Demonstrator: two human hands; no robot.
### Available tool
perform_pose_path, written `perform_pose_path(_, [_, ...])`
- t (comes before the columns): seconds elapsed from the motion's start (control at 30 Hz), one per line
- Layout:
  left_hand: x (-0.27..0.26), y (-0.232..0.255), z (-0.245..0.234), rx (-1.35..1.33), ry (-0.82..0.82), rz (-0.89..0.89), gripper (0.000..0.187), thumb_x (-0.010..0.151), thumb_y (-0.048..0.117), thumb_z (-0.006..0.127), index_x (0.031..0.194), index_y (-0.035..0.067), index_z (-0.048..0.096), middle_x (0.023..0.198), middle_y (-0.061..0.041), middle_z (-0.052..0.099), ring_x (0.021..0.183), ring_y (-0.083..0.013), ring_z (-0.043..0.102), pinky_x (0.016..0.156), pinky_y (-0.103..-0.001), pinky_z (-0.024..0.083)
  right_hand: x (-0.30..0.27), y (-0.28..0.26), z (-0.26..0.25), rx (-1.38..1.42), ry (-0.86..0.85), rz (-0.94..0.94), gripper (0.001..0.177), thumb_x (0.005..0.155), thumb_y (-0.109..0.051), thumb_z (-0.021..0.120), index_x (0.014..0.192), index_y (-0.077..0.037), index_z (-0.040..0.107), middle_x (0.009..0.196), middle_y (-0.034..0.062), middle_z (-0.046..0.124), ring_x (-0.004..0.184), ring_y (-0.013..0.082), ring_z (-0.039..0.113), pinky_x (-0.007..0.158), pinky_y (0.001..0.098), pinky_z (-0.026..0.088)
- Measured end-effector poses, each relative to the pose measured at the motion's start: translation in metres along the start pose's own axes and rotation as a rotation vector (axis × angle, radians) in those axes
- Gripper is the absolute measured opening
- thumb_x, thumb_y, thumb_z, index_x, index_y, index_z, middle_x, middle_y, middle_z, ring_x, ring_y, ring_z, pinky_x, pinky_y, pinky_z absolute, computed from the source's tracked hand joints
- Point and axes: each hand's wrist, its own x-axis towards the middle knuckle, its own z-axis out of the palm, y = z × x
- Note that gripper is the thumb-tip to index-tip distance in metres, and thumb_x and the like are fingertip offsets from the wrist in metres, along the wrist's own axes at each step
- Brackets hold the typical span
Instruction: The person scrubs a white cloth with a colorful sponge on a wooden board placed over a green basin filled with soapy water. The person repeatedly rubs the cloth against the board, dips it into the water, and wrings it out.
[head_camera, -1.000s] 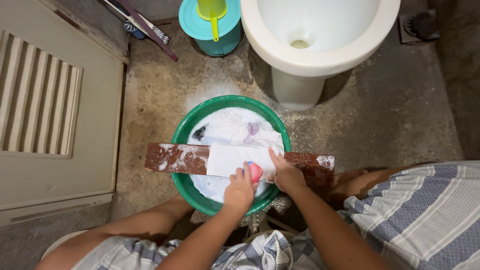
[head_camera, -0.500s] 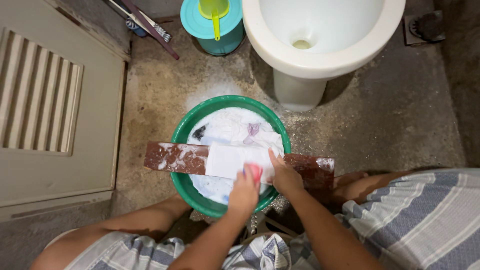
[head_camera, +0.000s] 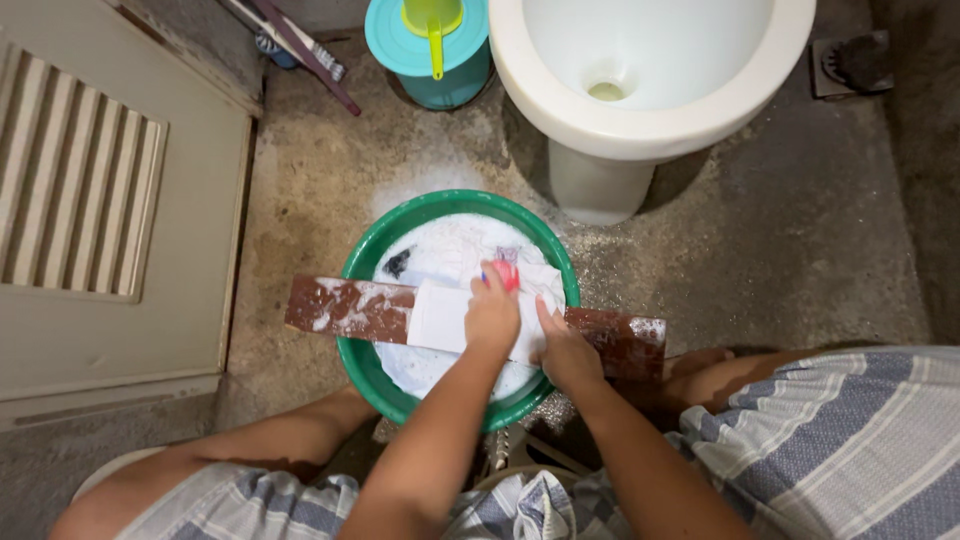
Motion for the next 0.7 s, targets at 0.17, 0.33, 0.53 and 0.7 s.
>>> perform_pose_path(0.17, [-0.099, -0.033, -0.010, 0.032, -0.176, 0.074, 0.074, 0.101, 0.032, 0.053, 0.156, -0.001, 0.018, 0.123, -0.031, 0.050, 0.096, -0.0493, 0.064, 0.079, -0.055, 0.056, 0.001, -0.003, -0.003, -0.003, 0.003, -0.034, 0.102, 0.080, -0.015, 0.079, 0.161, -0.030, 0.019, 0.163, 0.0009, 0.033, 0.137, 0.0294, 0.050, 0.104, 0.0426, 0.049])
perform_pose_path(0.33, [-0.062, -0.022, 0.001, 0.049, -0.176, 0.061, 0.073, 0.097, 0.029, 0.055, 0.157, 0.002, 0.022, 0.125, -0.028, 0.052, 0.101, -0.0469, 0.065, 0.083, -0.052, 0.056, 0.008, 0.007, 0.007, -0.018, 0.025, -0.068, 0.103, 0.079, -0.012, 0.078, 0.160, -0.029, 0.017, 0.164, 0.0037, 0.033, 0.138, 0.0308, 0.049, 0.103, 0.0420, 0.050])
perform_pose_path(0.53, [0.018, 0.012, 0.024, 0.002, 0.030, 0.155, 0.074, 0.094, 0.027, 0.057, 0.152, -0.001, 0.023, 0.125, -0.032, 0.052, 0.101, -0.0504, 0.063, 0.081, -0.054, 0.055, 0.017, 0.026, 0.025, -0.019, 0.111, -0.145, 0.106, 0.079, -0.009, 0.076, 0.162, -0.029, 0.013, 0.163, 0.0099, 0.035, 0.139, 0.0336, 0.048, 0.104, 0.0436, 0.049])
perform_pose_path(0.7, [-0.074, -0.013, -0.003, -0.107, -0.274, 0.120, 0.046, 0.102, 0.024, 0.052, 0.144, 0.008, 0.042, 0.122, -0.025, 0.058, 0.107, -0.0479, 0.064, 0.087, -0.057, 0.052, 0.021, 0.023, 0.022, -0.055, 0.050, -0.034, 0.106, 0.086, -0.015, 0.073, 0.163, -0.031, 0.003, 0.164, 0.0156, 0.028, 0.139, 0.0351, 0.047, 0.104, 0.0446, 0.049])
